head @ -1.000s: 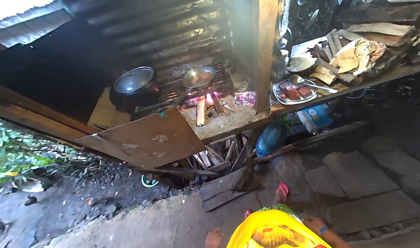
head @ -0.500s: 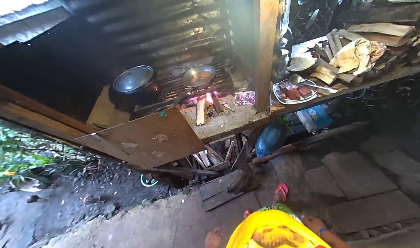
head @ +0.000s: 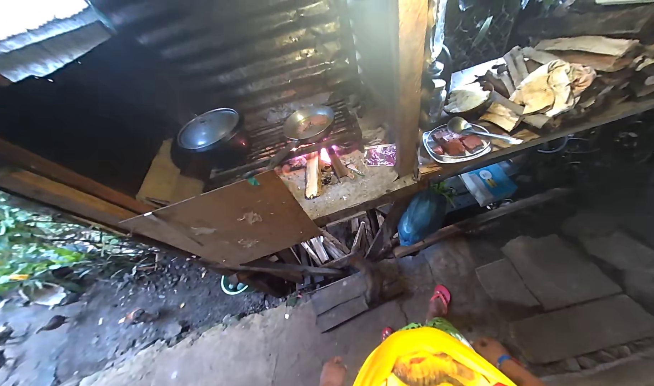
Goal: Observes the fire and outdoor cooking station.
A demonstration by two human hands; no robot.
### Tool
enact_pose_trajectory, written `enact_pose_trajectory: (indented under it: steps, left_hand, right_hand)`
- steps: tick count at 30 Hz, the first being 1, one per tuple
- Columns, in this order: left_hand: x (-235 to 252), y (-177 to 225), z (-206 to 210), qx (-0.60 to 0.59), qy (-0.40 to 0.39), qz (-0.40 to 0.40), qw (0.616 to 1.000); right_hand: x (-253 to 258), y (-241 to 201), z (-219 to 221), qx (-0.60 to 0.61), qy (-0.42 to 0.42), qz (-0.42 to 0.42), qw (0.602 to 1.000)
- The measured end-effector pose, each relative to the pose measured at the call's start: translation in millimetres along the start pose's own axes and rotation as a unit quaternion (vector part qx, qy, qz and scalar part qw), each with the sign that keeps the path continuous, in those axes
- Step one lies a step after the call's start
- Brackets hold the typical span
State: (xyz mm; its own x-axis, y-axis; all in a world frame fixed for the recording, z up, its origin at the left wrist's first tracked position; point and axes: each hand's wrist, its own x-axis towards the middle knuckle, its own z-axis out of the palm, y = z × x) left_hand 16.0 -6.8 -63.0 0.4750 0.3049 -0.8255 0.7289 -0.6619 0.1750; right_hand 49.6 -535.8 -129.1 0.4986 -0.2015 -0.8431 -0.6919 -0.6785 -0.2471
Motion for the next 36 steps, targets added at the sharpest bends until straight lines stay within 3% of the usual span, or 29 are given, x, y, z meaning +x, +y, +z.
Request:
enact_pose_trajectory:
  steps: [26, 30, 33, 36]
  left_hand:
    - [-4.2, 1.6, 5.3, -0.003, -0.008, -0.006, 1.0]
    - [-0.1, -0.2, 7.7, 0.0, -0.007, -0.013, 1.0]
    - [-4.8, 2.8, 4.7, 0.002, -0.014, -0.015, 1.0]
    - [-7.6, 4.2, 3.4, 0.002, -0.015, -0.011, 1.0]
  right_hand:
    - [-6.3, -1.1, -7.5, 0.014, 0.005, 0.005, 1.0]
    - [-24.5, -14.6, -15.5, -0.055, -0.02, 0.016, 0.998]
    - [-48.8, -34.7, -23.5, -0.027, 0.007, 0.055, 0.998]
    - [-41.4, -29.3, -20.9, -0.074, 0.017, 0.017, 0.997]
